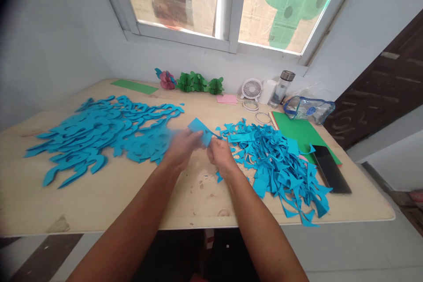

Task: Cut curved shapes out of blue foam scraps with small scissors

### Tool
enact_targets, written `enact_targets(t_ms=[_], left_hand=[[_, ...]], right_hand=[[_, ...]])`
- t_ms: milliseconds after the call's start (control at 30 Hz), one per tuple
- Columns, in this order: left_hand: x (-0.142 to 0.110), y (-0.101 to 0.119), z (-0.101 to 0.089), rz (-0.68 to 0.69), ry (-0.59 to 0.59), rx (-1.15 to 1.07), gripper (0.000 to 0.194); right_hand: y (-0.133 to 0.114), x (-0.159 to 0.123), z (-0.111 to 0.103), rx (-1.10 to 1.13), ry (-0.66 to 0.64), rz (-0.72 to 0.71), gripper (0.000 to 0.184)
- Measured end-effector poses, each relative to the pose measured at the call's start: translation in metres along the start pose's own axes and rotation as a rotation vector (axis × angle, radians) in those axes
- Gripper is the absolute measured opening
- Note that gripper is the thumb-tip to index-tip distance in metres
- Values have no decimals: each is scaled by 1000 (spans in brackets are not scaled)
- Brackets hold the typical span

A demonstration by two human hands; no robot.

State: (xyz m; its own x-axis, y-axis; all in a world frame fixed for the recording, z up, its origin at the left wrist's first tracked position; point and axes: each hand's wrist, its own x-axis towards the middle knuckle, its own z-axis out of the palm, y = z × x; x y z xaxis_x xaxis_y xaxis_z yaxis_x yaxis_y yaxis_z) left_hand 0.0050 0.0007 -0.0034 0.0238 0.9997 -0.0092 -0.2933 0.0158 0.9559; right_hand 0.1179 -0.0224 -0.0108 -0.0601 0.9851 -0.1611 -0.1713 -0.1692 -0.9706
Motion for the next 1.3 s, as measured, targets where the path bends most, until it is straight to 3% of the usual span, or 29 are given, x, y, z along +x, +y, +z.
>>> enact_targets(t_ms=[333,967,1300], left_hand=[[1,2,-3,26,-26,105,16],[-2,6,0,47,25,49,18],[0,1,0,16,-5,52,19]], right_hand=[[3,0,0,26,-22,-39,44],[5,1,1,9,-22,-7,51],[7,2,2,68,5,-18,51]])
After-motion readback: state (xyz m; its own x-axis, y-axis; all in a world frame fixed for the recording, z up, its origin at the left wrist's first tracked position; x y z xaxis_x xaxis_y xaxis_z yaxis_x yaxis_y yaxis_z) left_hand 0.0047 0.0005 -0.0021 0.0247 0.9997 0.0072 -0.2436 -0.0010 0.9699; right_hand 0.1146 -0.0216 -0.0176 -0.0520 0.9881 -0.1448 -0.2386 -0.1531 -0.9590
